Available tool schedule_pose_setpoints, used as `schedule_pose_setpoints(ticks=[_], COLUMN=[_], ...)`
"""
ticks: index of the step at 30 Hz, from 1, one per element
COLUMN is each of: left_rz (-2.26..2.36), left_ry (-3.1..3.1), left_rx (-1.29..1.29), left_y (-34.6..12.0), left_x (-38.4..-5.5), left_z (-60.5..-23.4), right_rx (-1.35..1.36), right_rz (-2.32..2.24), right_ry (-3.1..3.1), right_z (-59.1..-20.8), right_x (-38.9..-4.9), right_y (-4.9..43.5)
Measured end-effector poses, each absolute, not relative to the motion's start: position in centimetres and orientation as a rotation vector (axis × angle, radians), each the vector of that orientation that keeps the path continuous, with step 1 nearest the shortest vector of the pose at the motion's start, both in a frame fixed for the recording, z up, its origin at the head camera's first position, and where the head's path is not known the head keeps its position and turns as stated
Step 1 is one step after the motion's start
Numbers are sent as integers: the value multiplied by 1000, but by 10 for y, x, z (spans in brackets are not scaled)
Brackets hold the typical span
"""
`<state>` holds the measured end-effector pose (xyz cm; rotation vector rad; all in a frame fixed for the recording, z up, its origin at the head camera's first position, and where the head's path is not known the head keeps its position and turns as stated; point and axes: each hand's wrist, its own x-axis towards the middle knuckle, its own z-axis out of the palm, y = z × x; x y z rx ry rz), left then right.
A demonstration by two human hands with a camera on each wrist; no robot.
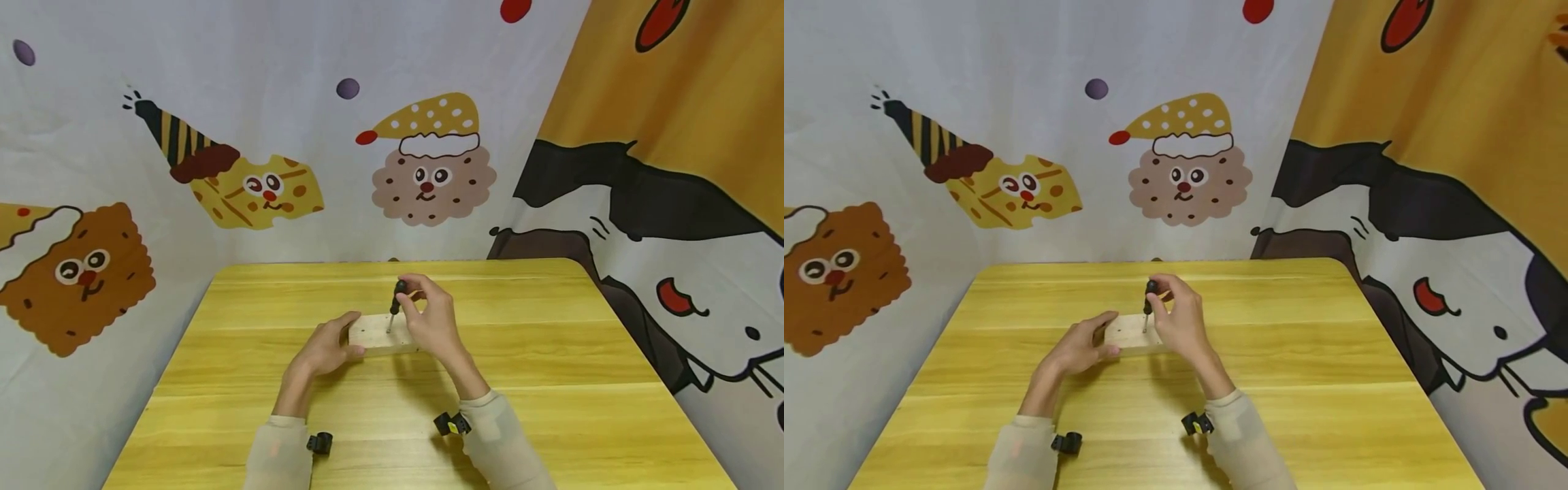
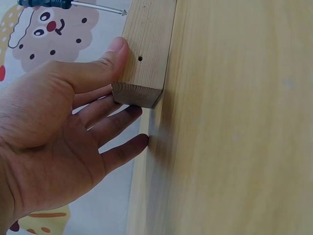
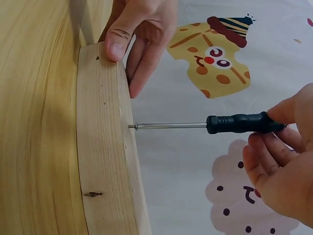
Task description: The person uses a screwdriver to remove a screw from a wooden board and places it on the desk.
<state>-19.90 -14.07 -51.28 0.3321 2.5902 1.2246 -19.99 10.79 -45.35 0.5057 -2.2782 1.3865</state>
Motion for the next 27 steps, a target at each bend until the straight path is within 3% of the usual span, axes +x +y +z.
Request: schedule_pose_setpoints(ticks=[27], left_rz=[1240], left_ry=[2587], left_rx=[319], left_y=[-141], left_x=[-198], left_z=[-513], right_rx=[537], right_rz=[1385], right_ry=[-2244], right_z=[-453], right_x=[-202], right_y=[106])
